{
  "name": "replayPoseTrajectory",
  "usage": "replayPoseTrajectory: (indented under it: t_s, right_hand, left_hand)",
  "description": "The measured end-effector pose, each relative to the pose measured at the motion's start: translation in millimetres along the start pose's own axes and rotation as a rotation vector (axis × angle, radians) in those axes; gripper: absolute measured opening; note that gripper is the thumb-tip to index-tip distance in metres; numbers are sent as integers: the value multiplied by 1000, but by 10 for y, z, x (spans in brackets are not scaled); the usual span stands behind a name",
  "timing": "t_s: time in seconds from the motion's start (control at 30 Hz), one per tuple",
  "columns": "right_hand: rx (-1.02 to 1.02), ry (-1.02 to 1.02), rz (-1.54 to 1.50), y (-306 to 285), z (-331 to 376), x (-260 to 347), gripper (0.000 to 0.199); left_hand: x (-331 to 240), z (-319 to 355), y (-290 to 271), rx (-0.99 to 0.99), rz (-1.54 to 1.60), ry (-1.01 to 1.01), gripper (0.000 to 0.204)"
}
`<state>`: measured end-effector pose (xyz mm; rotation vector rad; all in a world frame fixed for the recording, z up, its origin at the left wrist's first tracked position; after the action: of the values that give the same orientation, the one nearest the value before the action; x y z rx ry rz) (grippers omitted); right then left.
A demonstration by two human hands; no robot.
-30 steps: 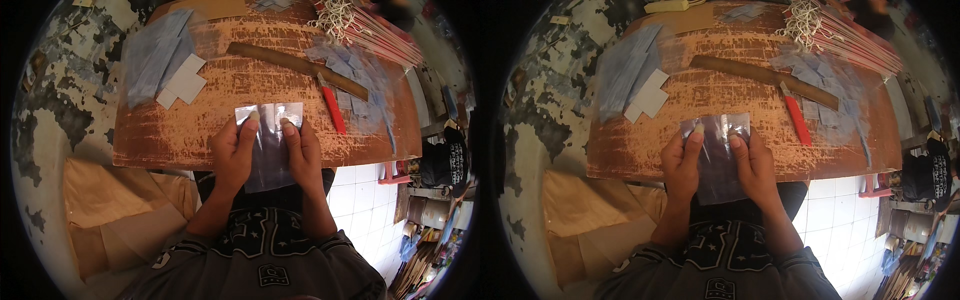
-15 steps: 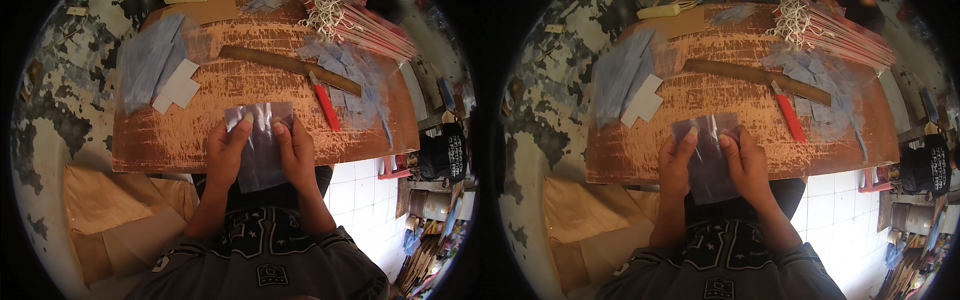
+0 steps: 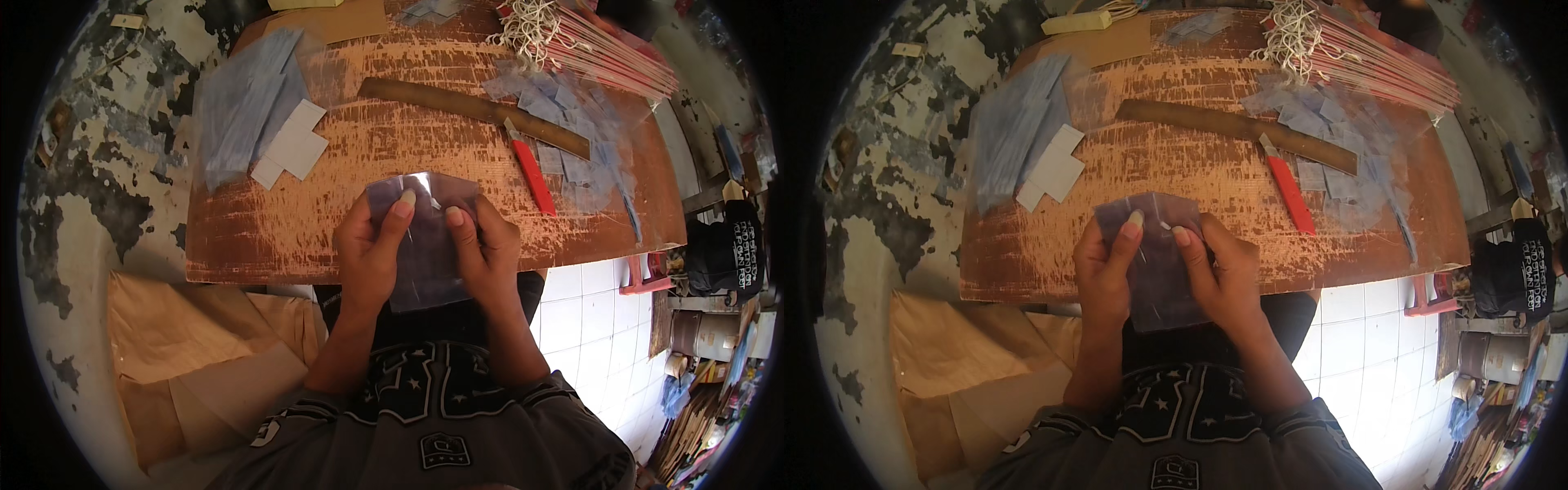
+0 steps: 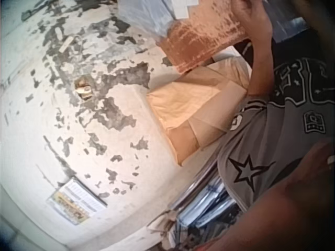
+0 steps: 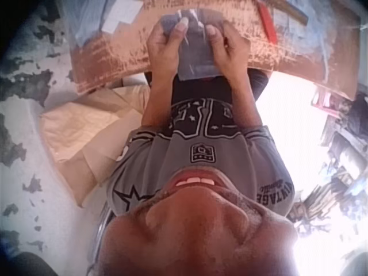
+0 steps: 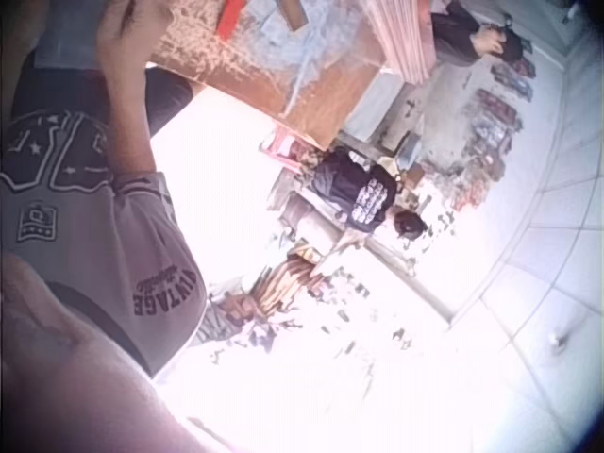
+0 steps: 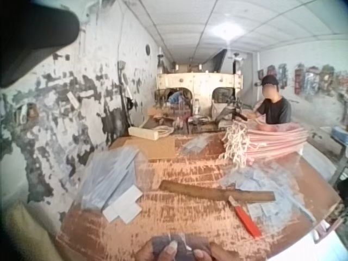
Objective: The person uses a red utility knife to cut small rectangular pieces from a larger translucent plastic sheet. They repeatedly fold the sheet, align the edges, and slice off sections, placing the cut pieces on the table.
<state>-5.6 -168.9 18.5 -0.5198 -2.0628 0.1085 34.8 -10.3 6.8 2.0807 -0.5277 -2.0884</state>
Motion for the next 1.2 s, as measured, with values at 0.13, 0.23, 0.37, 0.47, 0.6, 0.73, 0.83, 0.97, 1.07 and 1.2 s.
replayPoseTrajectory:
  t_s: [0.13, 0.23, 0.37, 0.47, 0.6, 0.73, 0.83, 0.97, 1.07, 1.2]
  right_hand:
    - [-55, -58, -114, -57, -63, -3, 20]
    - [-87, 63, -428, -34, -106, 32, 25]
    - [-45, 44, -508, -35, -92, 2, 29]
    - [-25, -14, -511, -50, -94, -25, 26]
    - [9, -189, -439, -85, -126, -22, 22]
    - [37, -193, -443, -101, -133, -11, 22]
    - [51, -163, -445, -114, -137, 9, 22]
    - [62, -140, -414, -142, -141, 10, 23]
    - [65, -130, -406, -164, -140, 2, 24]
    - [91, -142, -389, -207, -145, -46, 26]
  left_hand:
    - [-27, 21, 12, 17, -49, -19, 23]
    - [-32, 31, 32, 27, -72, -24, 23]
    - [-24, 36, 32, 27, -76, -8, 22]
    - [-15, 35, 28, 25, -104, 6, 22]
    - [-20, 41, 34, 26, -126, -13, 20]
    - [12, 33, 10, 31, -105, -1, 20]
    - [1, 34, 28, 30, -89, 7, 19]
    - [17, 40, 18, 35, -84, -6, 20]
    - [32, 39, 26, 40, -79, -16, 20]
    - [16, 17, 75, 55, -59, -10, 21]
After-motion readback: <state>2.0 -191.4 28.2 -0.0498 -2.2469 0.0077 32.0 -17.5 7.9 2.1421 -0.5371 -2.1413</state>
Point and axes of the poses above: each hand's wrist, its own z-axis away from the middle knuckle, its own y-axis out of the palm, x = y × z, the point moved 5 cm from there along -z, towards the middle knuckle, and after that the axes turned 9 degrees about -y, right-handed, at the moved point
